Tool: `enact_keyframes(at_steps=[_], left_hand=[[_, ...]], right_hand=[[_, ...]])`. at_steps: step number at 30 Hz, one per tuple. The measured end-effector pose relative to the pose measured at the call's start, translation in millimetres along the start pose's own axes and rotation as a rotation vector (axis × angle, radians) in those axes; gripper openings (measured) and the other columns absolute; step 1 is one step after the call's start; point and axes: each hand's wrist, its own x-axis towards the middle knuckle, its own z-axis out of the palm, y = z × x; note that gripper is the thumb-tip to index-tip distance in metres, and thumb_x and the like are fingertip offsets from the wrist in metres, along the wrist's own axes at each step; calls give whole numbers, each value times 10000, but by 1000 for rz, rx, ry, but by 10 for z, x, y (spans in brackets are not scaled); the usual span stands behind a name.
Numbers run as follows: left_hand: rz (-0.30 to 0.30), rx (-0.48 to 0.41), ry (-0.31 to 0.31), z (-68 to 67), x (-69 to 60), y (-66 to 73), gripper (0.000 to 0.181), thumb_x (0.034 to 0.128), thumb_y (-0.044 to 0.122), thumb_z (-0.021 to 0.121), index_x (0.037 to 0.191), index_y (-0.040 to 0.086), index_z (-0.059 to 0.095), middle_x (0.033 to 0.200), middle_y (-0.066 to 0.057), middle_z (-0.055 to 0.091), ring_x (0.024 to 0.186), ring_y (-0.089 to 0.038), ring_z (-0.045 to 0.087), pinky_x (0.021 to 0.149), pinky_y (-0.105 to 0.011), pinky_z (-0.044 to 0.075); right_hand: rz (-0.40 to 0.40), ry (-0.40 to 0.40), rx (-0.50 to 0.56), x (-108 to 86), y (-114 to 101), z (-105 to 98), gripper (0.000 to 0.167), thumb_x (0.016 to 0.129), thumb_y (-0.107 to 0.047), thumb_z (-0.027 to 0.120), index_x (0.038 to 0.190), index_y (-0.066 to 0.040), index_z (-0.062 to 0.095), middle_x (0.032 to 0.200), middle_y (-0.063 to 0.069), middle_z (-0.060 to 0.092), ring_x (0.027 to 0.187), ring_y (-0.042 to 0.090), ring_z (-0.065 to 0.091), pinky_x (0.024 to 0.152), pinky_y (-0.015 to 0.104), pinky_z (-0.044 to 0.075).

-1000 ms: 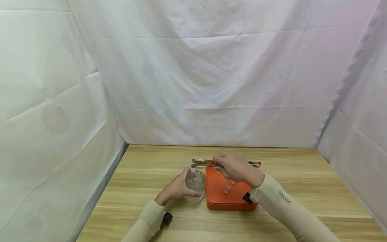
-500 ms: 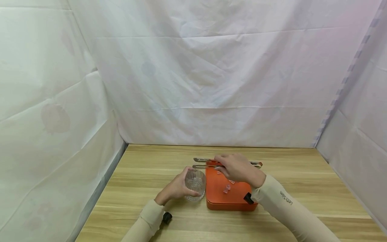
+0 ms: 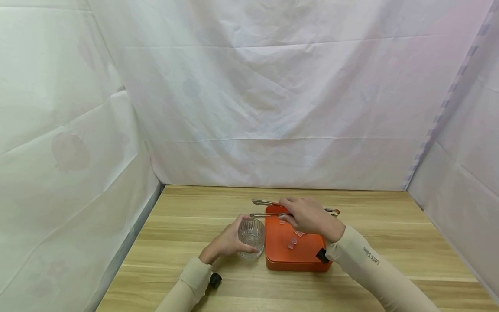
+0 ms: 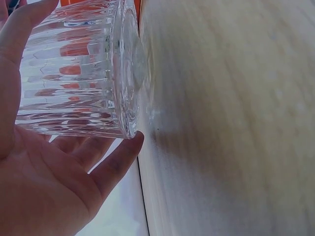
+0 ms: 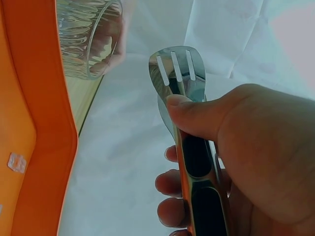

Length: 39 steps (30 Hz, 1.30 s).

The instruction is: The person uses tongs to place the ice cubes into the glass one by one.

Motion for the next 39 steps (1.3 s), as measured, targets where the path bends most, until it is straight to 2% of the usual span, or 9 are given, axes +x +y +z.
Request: enact_keyframes(at_steps=[3,9,14,24,31,39], left_hand=[[-1,5,0,-2,-2,6,889,659,315,929,1366,235,397,1235,-123,582,1094,-267,580,898,-451,513],[5,3,-2,-2,1,13,892,658,297,929,1371,214,400,1248,-138,579,1106,-278,581,905,-447,514],[6,-6,-4,-4,4,22,890,655,289,930,1370,221,404,1245,-133,581,1106,-279,580,905,-453,518],[-6,-6,-11,-27,14,4,881,665,303,928,1367,235,400,1241,-130,582,1089,-266,583,897,-441,520],[-6,-14,-11,-26,10,9,876,665,295,929,1363,216,405,1251,-146,575,1106,-287,577,907,-472,517],[-8,1,-13,-20,3,21,894,660,325,929,1373,225,400,1245,-133,581,1096,-275,582,901,-445,518]], right_hand=[[11,-10,-1,-14,7,3,299,957,-269,660,1207,-120,592,1078,31,669,587,73,508,601,284,486],[67,-39,11,-56,28,15,400,968,-308,640,1299,-91,577,1193,93,665,783,189,651,759,397,559],[109,-58,20,-93,66,15,431,961,-336,650,1312,-101,564,1143,93,670,726,159,626,694,365,549],[177,-88,38,-182,226,18,515,956,-385,645,1366,-93,538,1154,62,663,740,123,607,710,366,536],[191,-95,22,-246,370,76,444,948,-354,663,1287,-82,569,1110,78,661,728,132,595,679,358,526],[226,-140,33,-286,503,174,288,935,-345,682,1055,-104,580,869,2,590,629,106,468,586,294,413]])
